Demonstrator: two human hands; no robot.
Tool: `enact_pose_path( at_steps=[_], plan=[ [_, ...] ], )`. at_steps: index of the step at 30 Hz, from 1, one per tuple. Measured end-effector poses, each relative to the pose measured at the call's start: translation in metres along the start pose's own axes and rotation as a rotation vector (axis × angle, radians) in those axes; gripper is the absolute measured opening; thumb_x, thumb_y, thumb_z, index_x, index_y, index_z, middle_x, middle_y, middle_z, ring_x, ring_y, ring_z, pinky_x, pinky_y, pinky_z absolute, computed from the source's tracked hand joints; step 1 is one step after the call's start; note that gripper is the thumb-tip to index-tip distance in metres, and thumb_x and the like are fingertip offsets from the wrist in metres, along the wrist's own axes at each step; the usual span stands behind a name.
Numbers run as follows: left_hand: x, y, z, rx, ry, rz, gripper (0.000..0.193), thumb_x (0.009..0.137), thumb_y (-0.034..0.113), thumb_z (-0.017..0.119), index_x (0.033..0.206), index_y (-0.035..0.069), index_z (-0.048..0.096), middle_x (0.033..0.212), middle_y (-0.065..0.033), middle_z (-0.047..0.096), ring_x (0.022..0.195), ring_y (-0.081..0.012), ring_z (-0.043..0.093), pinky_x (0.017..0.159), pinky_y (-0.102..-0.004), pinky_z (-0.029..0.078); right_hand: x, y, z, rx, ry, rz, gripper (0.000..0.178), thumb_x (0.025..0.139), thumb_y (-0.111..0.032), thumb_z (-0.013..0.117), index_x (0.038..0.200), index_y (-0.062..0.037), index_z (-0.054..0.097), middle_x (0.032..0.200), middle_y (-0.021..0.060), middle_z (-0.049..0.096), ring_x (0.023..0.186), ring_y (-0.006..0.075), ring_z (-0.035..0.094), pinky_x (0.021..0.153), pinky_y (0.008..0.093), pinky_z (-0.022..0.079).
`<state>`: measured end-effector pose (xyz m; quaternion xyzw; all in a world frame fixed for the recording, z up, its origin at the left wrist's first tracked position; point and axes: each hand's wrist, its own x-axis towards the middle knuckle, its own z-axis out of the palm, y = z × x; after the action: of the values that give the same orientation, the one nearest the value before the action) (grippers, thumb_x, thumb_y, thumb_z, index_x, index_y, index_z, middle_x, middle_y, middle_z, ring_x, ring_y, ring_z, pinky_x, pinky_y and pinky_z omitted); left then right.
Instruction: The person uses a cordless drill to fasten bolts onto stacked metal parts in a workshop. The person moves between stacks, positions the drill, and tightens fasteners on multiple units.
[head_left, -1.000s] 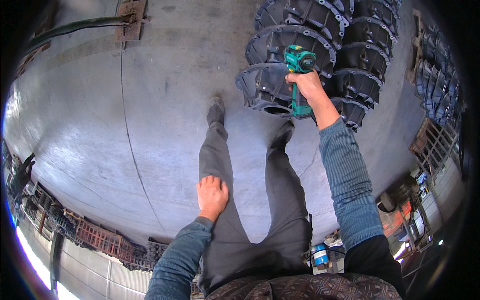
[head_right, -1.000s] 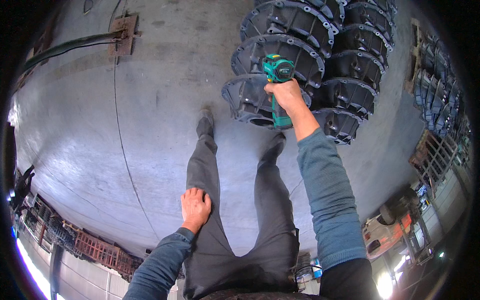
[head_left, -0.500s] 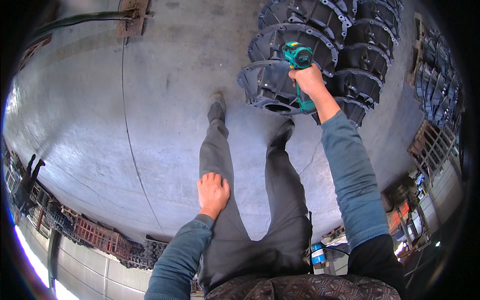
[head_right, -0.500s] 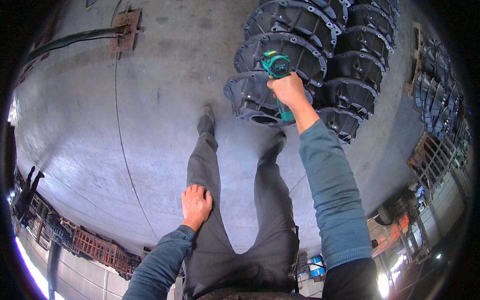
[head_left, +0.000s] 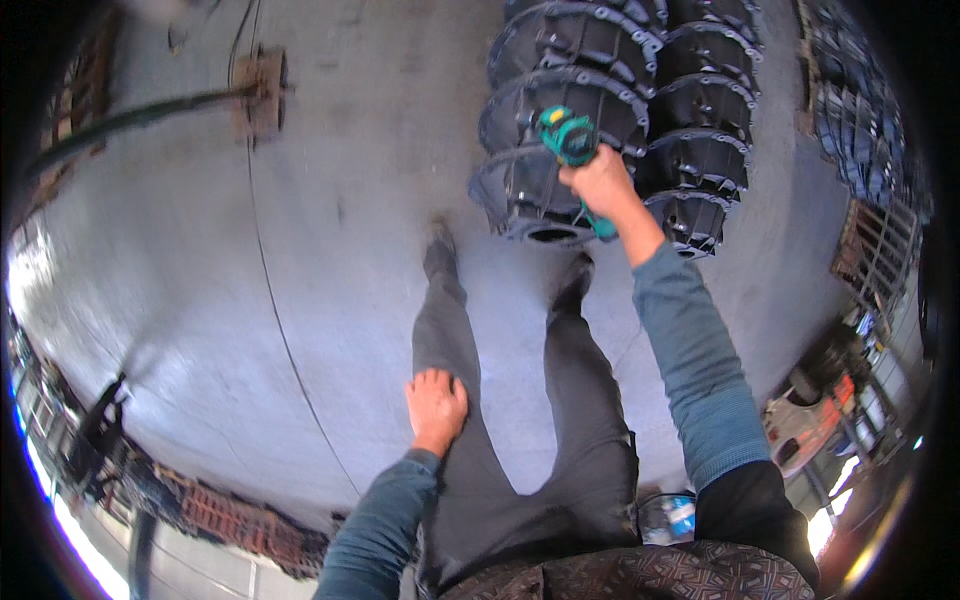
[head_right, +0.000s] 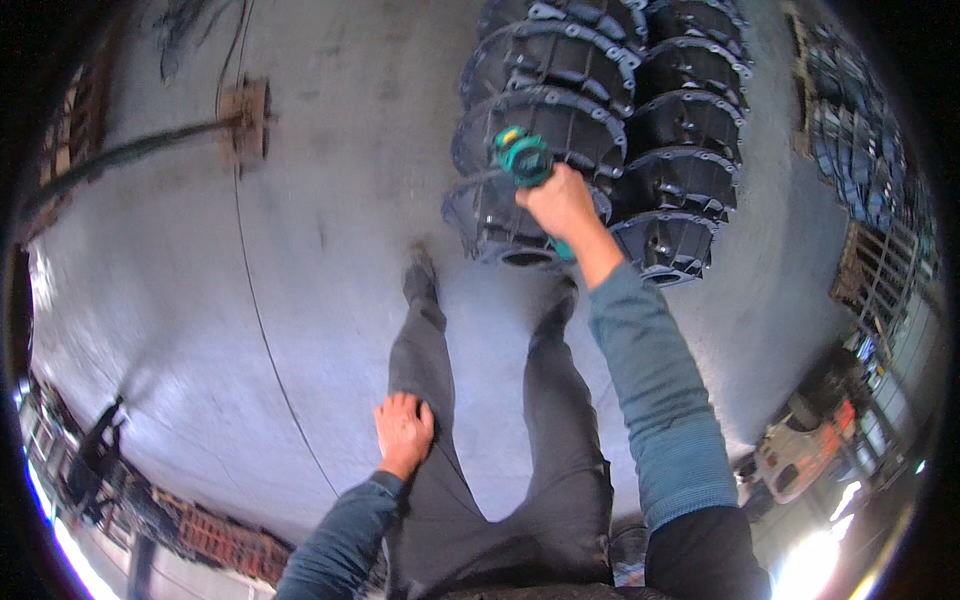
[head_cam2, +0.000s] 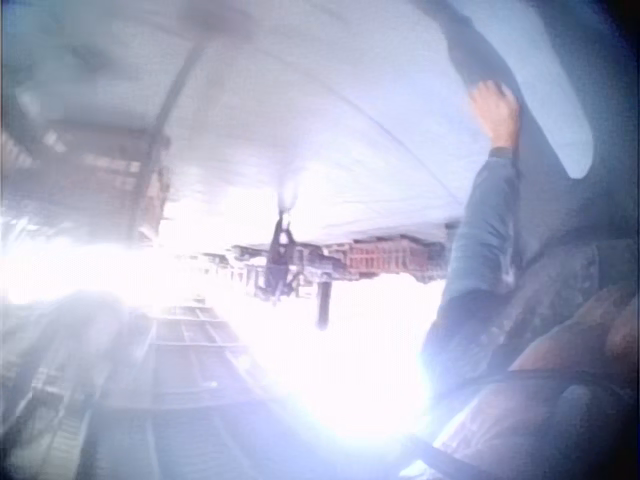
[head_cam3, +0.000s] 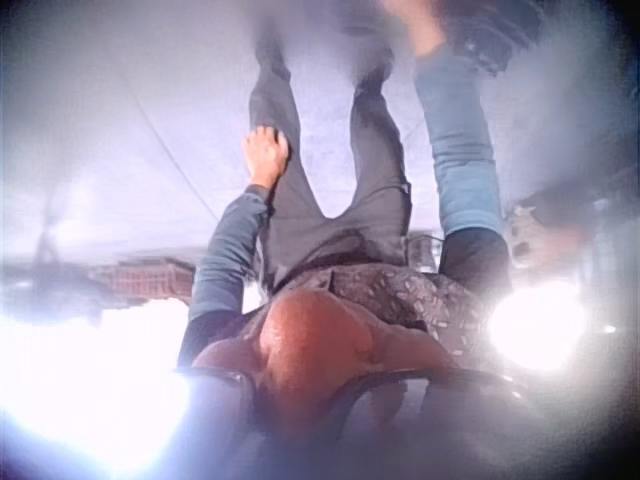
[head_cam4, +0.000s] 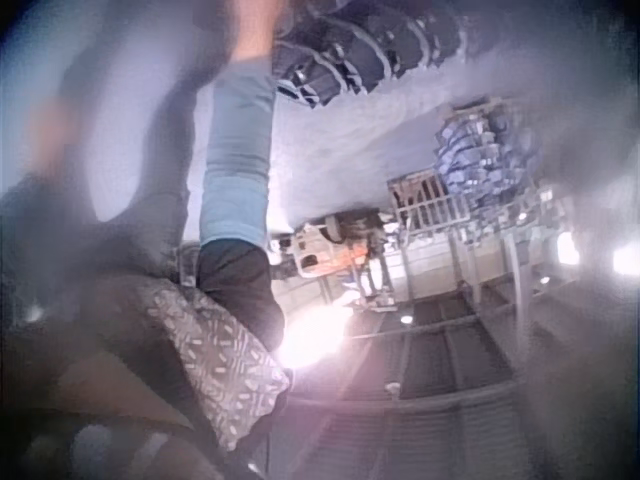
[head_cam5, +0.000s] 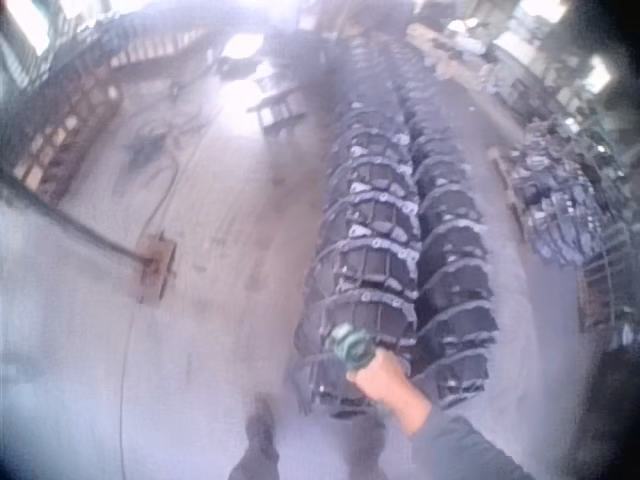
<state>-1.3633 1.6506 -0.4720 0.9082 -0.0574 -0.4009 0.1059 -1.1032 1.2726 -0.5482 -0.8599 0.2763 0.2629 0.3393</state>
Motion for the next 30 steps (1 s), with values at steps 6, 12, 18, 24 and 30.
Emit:
enact_pose_path(
  at_steps=[6,12,18,24,30],
  plan=[
    [0.023,-0.019,-0.027,0.031,0.012,0.083,0.021,0.097,0.028,0.061,0.103,0.01,0.07,0.107,-0.0087,0.069,0.11,-0.0306,0.062,0.097,-0.046,0.044,-0.111,0.02,-0.01,0.794,-0.044,0.066,0.025,0.082,-0.007,0.071,0.105,0.0007,0.071,0.088,0.0097,0.074,0.071,0.0192,0.069,0.063,0.0355,0.056],
    [0.045,-0.028,-0.066,0.146,0.038,0.229,0.028,0.098,0.029,0.062,0.115,0.008,0.068,0.111,-0.0118,0.068,0.111,-0.0332,0.062,0.097,-0.0473,0.045,-0.22,0.039,0.01,1.316,0.079,0.424,0.033,0.084,-0.004,0.069,0.117,0.0018,0.068,0.097,0.0117,0.075,0.073,0.0196,0.069,0.067,0.0334,0.057],
    [0.067,-0.002,-0.122,0.158,-0.011,0.229,0.022,0.098,0.027,0.066,0.106,0.006,0.068,0.106,-0.0147,0.068,0.105,-0.0373,0.063,0.089,-0.0489,0.049,-0.224,0.067,0.001,1.415,0.22,0.4,0.027,0.083,-0.002,0.073,0.11,-0.0019,0.07,0.09,0.0077,0.072,0.073,0.0193,0.071,0.065,0.0324,0.058],
    [0.143,0.071,-0.203,0.245,0.143,0.346,0.017,0.099,0.022,0.064,0.096,0.005,0.067,0.097,-0.0162,0.067,0.096,-0.0395,0.064,0.083,-0.0509,0.05,-0.133,0.106,-0.045,1.363,0.31,0.381,0.02,0.079,-0.011,0.079,0.093,0.0012,0.072,0.079,0.0087,0.073,0.066,0.0206,0.072,0.062,0.0363,0.056],
    [0.237,0.123,-0.277,0.387,0.16,0.5,0.016,0.097,0.018,0.062,0.107,0.008,0.068,0.11,-0.0116,0.068,0.109,-0.0349,0.063,0.091,-0.0483,0.049,-0.021,0.132,-0.102,1.341,0.323,0.289,0.017,0.077,-0.013,0.078,0.086,0.0,0.073,0.076,0.0098,0.074,0.066,0.0218,0.074,0.063,0.0366,0.056]
  ],
)
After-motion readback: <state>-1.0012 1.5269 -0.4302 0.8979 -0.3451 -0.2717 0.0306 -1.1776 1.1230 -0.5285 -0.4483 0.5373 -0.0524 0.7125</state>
